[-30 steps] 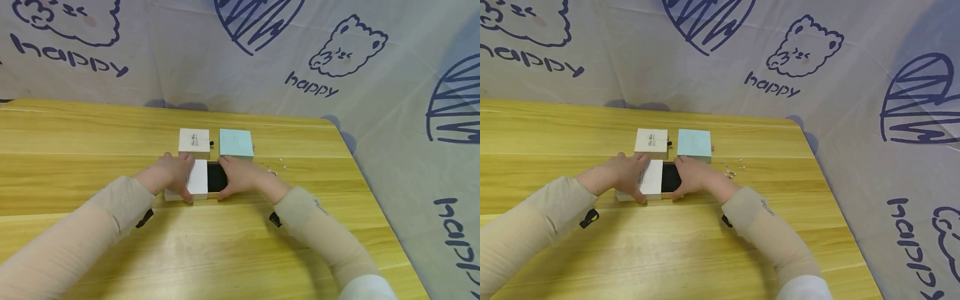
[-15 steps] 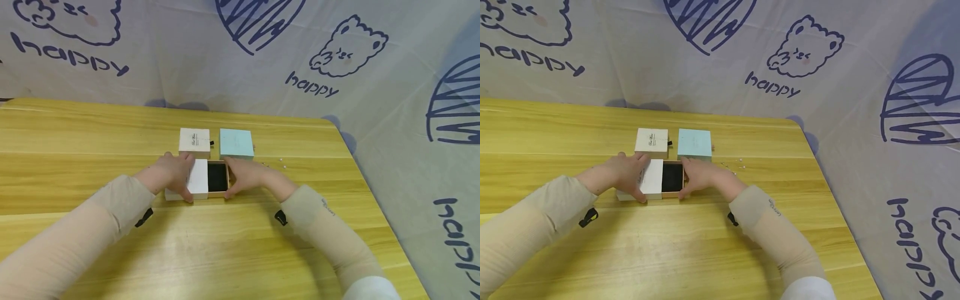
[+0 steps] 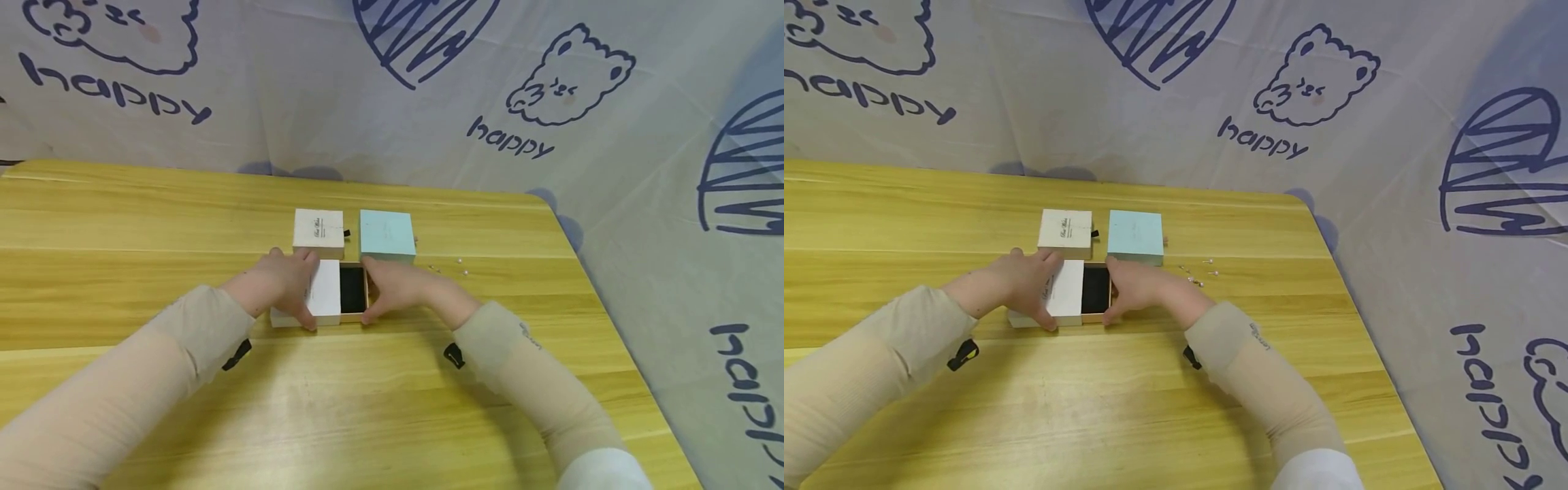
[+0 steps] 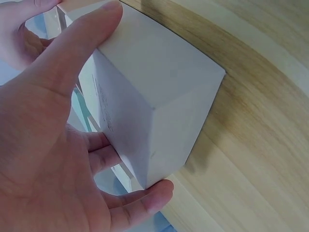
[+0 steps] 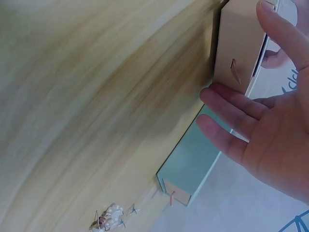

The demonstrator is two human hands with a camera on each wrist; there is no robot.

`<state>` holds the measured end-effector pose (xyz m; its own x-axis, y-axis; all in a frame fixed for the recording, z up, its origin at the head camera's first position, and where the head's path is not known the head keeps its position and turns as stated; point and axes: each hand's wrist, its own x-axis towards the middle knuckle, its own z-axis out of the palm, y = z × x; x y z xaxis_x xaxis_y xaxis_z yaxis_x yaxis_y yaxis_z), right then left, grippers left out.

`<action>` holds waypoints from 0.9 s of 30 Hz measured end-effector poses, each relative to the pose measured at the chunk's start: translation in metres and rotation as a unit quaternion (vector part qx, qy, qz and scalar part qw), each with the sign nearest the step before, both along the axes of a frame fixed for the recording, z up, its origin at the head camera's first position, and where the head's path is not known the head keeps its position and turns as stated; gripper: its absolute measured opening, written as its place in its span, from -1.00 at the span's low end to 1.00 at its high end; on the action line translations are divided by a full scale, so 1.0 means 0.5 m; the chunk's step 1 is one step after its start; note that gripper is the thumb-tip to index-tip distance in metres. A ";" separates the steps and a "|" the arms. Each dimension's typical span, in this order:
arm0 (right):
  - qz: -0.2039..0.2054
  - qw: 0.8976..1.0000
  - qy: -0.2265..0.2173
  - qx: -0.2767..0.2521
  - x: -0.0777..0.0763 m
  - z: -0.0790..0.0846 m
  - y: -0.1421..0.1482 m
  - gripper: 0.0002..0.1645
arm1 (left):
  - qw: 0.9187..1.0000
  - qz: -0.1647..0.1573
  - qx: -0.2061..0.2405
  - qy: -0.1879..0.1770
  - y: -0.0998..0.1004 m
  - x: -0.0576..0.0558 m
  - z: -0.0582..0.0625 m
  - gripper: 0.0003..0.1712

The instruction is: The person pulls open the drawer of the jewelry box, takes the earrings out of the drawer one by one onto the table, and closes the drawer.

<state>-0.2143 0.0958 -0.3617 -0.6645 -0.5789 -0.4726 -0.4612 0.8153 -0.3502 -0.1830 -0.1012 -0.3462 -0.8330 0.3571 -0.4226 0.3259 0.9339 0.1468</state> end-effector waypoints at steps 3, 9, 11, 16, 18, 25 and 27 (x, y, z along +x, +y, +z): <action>0.007 1.000 -0.003 -0.022 -0.002 -0.004 -0.006 0.16 | 1.000 -0.003 -0.001 0.002 -0.001 0.000 0.001 0.17; 0.021 0.997 -0.027 -0.064 -0.002 -0.011 -0.022 -0.03 | 1.000 -0.007 0.000 0.008 -0.002 -0.001 -0.004 0.16; 0.025 0.997 -0.035 -0.071 -0.001 -0.011 -0.027 -0.06 | 1.000 -0.010 0.002 0.009 -0.002 -0.001 -0.004 0.15; 0.032 0.996 -0.043 -0.076 0.001 -0.010 -0.038 -0.08 | 1.000 -0.015 0.006 0.012 -0.001 -0.001 -0.003 0.12; 0.035 0.996 -0.041 -0.075 0.002 -0.010 -0.041 -0.07 | 1.000 -0.014 0.008 0.012 -0.001 0.000 -0.002 0.11; 0.049 0.993 -0.057 -0.093 0.011 -0.013 -0.053 0.04 | 1.000 -0.005 0.011 0.008 -0.002 -0.001 -0.003 0.10; 0.051 0.993 -0.061 -0.090 0.014 -0.013 -0.054 0.10 | 1.000 -0.004 0.011 0.005 -0.003 -0.001 -0.005 0.11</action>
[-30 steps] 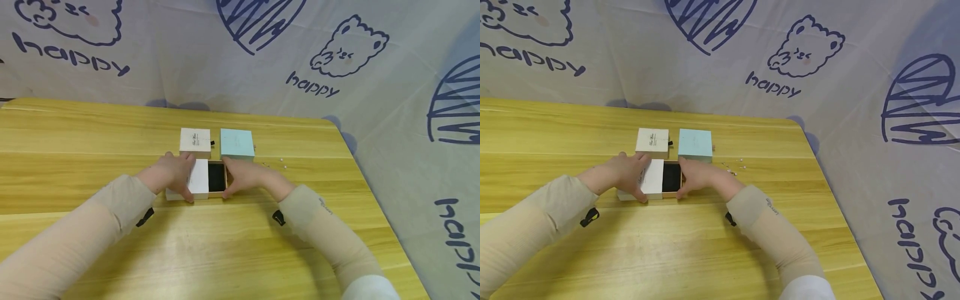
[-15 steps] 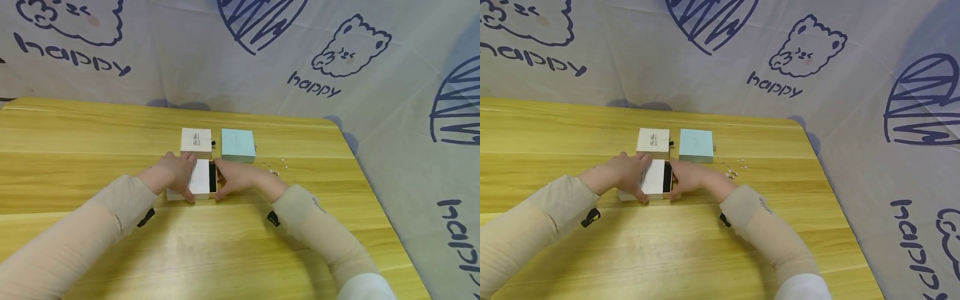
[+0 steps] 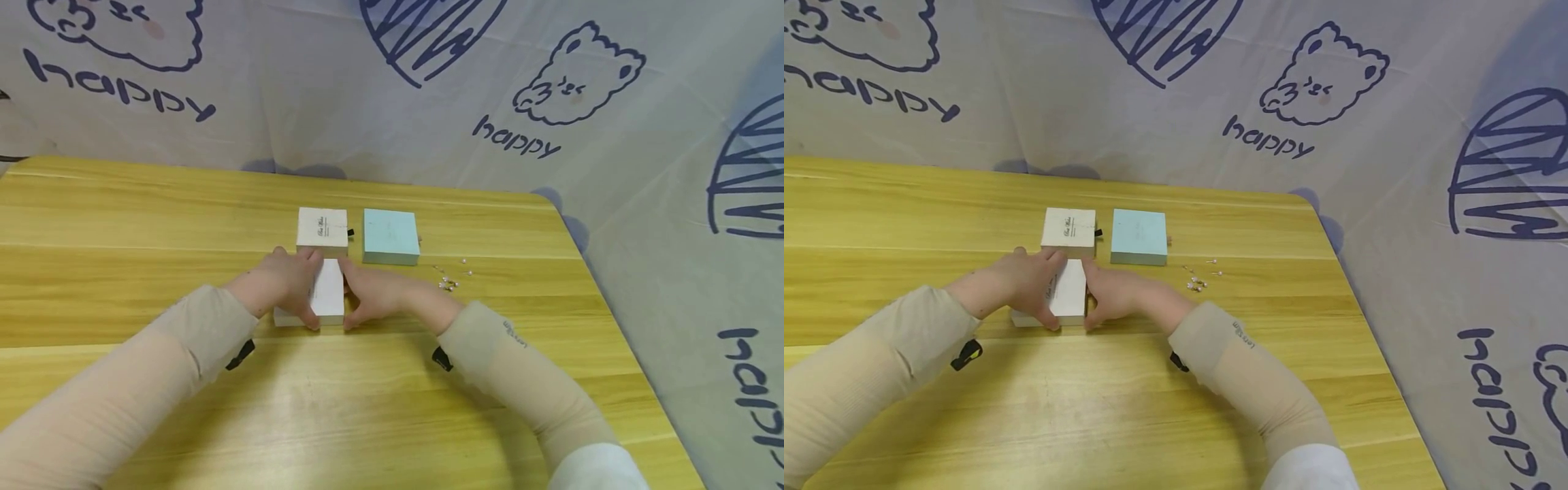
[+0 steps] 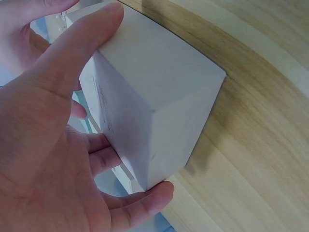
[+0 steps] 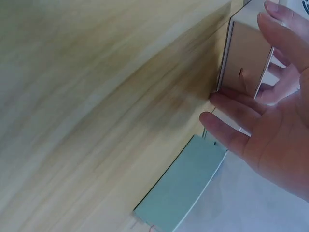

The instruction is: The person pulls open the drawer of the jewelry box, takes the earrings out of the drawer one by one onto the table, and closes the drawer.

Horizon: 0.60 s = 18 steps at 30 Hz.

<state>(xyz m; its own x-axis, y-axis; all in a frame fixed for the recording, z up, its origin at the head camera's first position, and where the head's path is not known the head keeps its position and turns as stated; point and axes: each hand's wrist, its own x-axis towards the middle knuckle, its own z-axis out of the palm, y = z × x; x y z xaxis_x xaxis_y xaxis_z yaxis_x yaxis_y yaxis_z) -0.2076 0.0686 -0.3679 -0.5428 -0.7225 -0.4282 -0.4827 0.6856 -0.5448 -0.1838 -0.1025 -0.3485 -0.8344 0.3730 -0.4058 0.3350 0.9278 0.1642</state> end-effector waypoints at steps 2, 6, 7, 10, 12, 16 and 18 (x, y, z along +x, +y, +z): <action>0.001 1.000 -0.001 0.000 0.001 0.002 0.001 0.10 | 1.000 0.001 0.000 -0.001 0.001 0.000 0.002 0.13; 0.012 1.000 0.006 -0.001 0.001 0.003 0.004 -0.02 | 1.000 0.001 -0.002 -0.003 -0.001 0.003 0.004 0.14; 0.014 1.000 0.010 0.003 0.002 0.004 0.004 -0.02 | 1.000 0.000 -0.004 -0.004 -0.002 0.004 0.004 0.13; 0.014 0.999 0.027 0.022 0.003 0.004 0.010 0.02 | 1.000 -0.003 -0.013 -0.008 -0.009 0.010 0.007 0.14; 0.004 0.999 0.041 0.035 0.003 0.004 0.017 0.02 | 1.000 -0.006 -0.023 -0.013 -0.017 0.015 0.009 0.18; -0.010 0.996 0.070 0.054 -0.001 0.005 0.035 -0.09 | 0.999 0.003 -0.039 -0.020 -0.041 0.019 0.012 0.23; -0.007 0.995 0.080 0.053 -0.003 0.004 0.044 -0.16 | 0.999 0.020 -0.041 -0.021 -0.057 0.018 0.012 0.21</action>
<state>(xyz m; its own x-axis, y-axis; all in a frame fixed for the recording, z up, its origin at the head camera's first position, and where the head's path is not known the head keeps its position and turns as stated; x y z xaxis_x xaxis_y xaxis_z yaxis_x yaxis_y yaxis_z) -0.2093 0.0906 -0.3658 -0.6204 -0.6690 -0.4094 -0.5471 0.7431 -0.3853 -0.1747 -0.1312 -0.3426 -0.8289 0.3049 -0.4691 0.2924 0.9509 0.1014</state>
